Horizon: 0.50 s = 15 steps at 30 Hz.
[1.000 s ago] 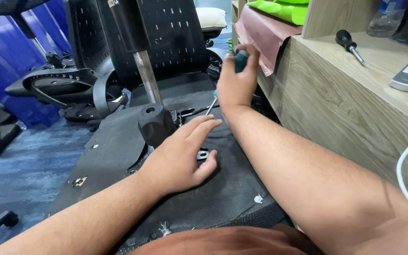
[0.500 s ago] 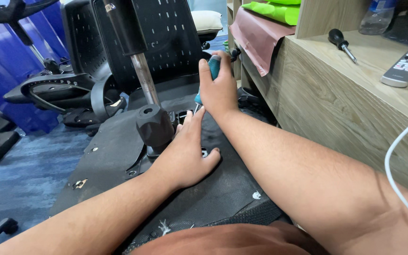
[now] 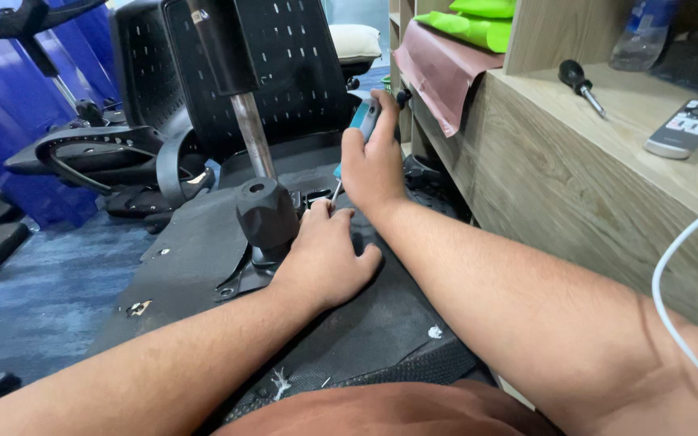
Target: The person uses a screwdriver to tighten screws on the metal base of an office chair. They hold the chair base steady with one hand while turning the screwdriver with the other to secure the components.
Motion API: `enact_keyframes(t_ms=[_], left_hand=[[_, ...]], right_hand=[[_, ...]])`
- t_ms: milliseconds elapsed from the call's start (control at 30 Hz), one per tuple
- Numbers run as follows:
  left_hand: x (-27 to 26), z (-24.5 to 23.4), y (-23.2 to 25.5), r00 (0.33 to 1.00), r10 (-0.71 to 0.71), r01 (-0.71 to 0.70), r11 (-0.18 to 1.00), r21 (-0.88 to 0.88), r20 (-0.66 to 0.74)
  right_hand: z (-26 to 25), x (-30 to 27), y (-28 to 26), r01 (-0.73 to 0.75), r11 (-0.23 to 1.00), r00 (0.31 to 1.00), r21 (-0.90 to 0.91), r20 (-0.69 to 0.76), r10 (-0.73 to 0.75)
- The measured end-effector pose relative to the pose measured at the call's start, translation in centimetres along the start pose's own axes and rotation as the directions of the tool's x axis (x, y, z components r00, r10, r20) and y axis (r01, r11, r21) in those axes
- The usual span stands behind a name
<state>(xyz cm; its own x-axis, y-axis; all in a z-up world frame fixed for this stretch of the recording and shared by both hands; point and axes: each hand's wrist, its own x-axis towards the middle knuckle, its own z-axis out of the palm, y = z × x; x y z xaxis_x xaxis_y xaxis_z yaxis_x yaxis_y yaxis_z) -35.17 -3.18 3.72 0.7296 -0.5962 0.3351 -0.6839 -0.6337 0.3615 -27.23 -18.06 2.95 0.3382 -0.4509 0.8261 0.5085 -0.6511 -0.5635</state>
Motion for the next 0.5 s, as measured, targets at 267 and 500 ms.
enact_keyframes(t_ms=[267,500], left_hand=[[0.2,0.4,-0.6,0.997,0.033,-0.036,0.999,-0.037,-0.064],[0.4,1.0,-1.2,0.997,0.037,-0.042,0.997,-0.059,-0.073]], right_hand=[[-1.3,0.6,-2.1,-0.143,0.937,0.968,-0.320,0.151,0.199],[-1.6,0.2,-0.6,-0.267,0.964,0.955,-0.021,0.131,0.267]])
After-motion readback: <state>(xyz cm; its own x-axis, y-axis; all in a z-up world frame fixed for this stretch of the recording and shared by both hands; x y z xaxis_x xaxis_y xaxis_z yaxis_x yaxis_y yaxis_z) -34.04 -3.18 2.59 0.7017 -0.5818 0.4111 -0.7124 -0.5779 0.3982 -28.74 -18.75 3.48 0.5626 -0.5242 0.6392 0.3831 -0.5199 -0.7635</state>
